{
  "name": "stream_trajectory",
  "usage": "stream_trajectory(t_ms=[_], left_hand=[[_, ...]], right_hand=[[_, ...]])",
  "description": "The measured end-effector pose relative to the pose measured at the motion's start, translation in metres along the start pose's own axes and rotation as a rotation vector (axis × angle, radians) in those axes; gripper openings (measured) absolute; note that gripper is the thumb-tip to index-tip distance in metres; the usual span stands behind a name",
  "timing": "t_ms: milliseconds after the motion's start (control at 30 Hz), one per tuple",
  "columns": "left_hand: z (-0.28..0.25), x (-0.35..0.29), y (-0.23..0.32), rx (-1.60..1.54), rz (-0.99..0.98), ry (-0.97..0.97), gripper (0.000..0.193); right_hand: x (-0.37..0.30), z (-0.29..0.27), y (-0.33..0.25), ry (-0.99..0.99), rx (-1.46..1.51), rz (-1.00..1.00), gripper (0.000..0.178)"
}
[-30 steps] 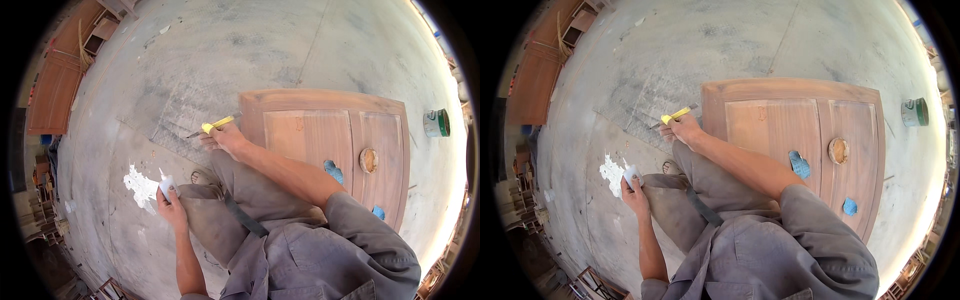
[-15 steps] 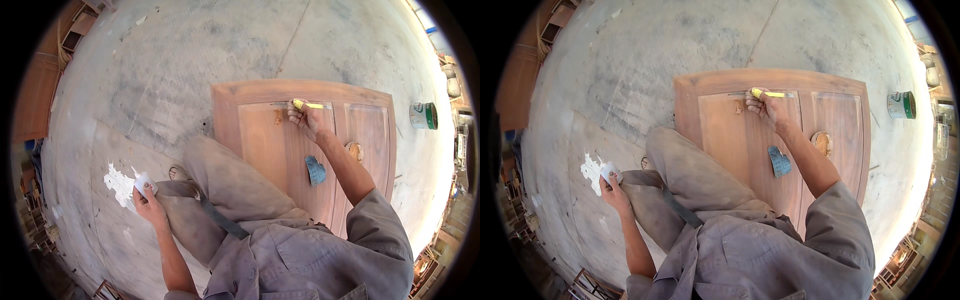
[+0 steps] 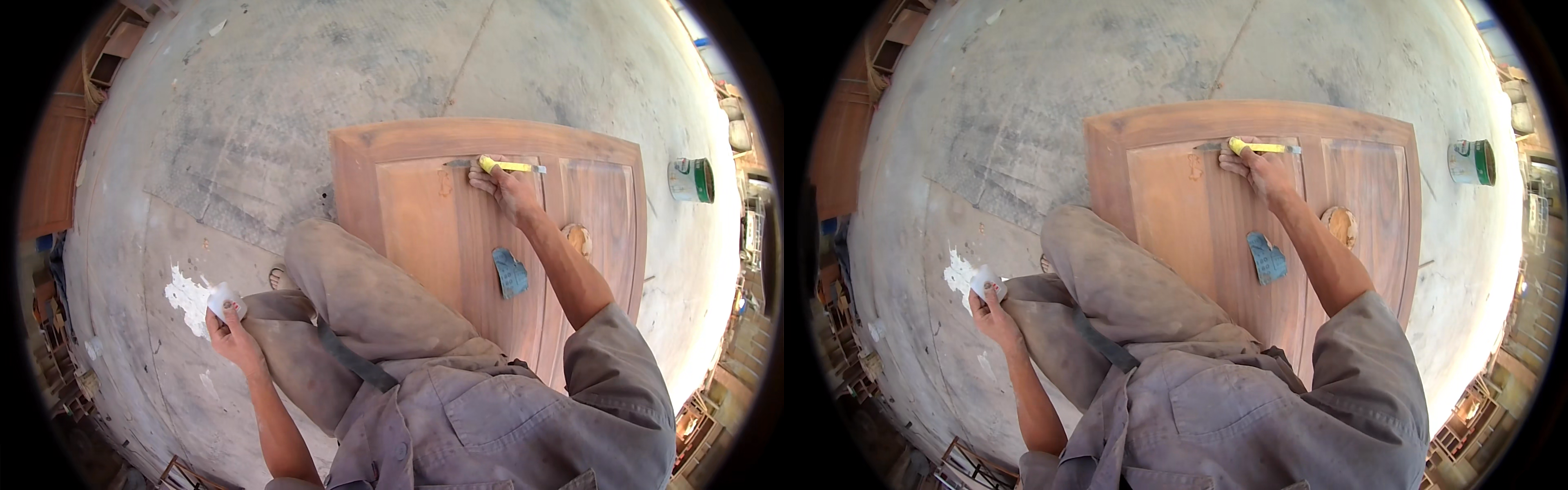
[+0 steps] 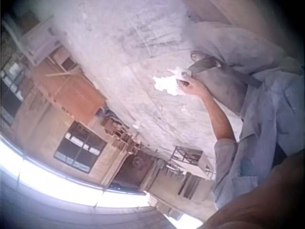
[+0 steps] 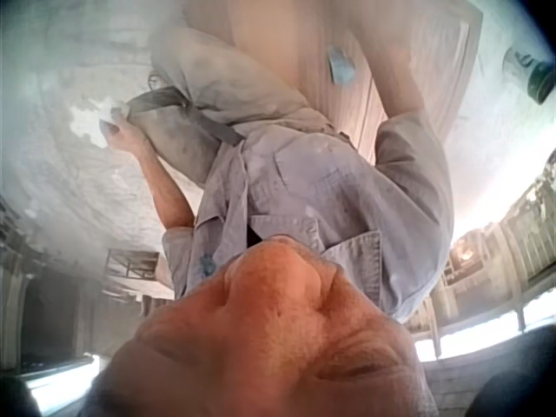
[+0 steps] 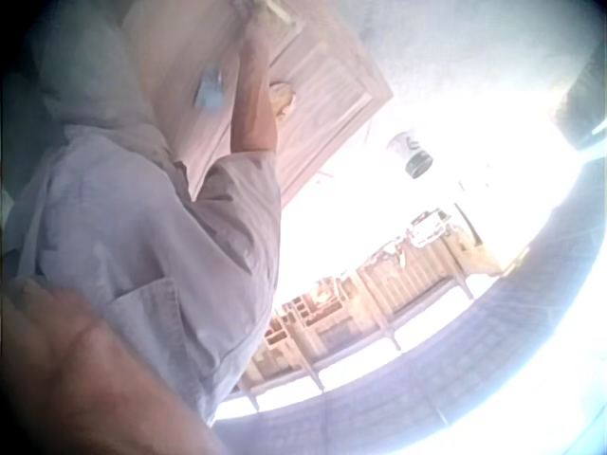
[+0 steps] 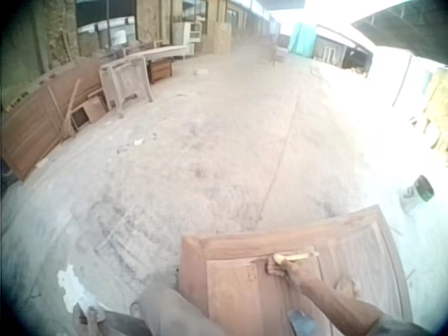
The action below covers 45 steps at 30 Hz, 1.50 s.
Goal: The person sits on the floor and applies wood filler to a wooden door using a small bottle and a putty knife. They spread the filler into a groove and then smooth the surface with a sanding block.
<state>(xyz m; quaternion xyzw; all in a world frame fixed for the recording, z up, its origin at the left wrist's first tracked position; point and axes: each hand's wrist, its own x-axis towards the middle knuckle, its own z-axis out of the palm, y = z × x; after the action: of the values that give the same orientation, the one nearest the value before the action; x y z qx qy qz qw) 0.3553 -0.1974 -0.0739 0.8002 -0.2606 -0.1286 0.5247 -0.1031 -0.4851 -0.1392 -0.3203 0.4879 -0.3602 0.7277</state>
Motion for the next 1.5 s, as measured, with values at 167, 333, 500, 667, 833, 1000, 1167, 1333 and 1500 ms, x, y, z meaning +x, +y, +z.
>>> stream_trajectory(t_ms=[167, 333, 500, 667, 833, 1000, 1167, 1333, 1500], left_hand=[[0.000, -0.001, -0.001, -0.012, 0.002, -0.011, 0.036], [-0.003, 0.000, -0.005, -0.027, 0.014, -0.015, 0.036], [-0.003, 0.000, -0.006, -0.028, -0.002, -0.018, 0.036], [-0.002, -0.001, -0.004, -0.021, 0.007, -0.012, 0.037], [-0.002, -0.001, -0.003, -0.016, 0.015, -0.011, 0.037], [-0.004, 0.001, -0.006, -0.004, -0.005, -0.009, 0.036], [-0.002, 0.000, -0.006, -0.011, 0.012, -0.003, 0.036], [-0.003, -0.001, -0.005, -0.020, 0.012, -0.007, 0.036], [-0.002, -0.001, -0.005, -0.028, 0.005, -0.016, 0.037]], right_hand=[[0.000, 0.001, -0.001, 0.001, -0.052, 0.012, 0.025], [0.000, 0.004, 0.000, 0.018, 0.012, -0.021, 0.021], [-0.002, 0.007, -0.003, 0.015, -0.055, -0.012, 0.025], [-0.001, 0.007, -0.002, 0.007, -0.082, -0.006, 0.026], [0.000, 0.004, 0.001, 0.031, -0.040, -0.016, 0.020], [-0.004, 0.009, -0.002, 0.052, -0.059, -0.024, 0.021], [-0.001, 0.009, 0.000, 0.048, -0.060, -0.026, 0.024], [-0.001, 0.011, 0.000, 0.027, -0.039, -0.038, 0.025], [-0.001, 0.014, 0.000, 0.047, -0.056, -0.029, 0.023]])
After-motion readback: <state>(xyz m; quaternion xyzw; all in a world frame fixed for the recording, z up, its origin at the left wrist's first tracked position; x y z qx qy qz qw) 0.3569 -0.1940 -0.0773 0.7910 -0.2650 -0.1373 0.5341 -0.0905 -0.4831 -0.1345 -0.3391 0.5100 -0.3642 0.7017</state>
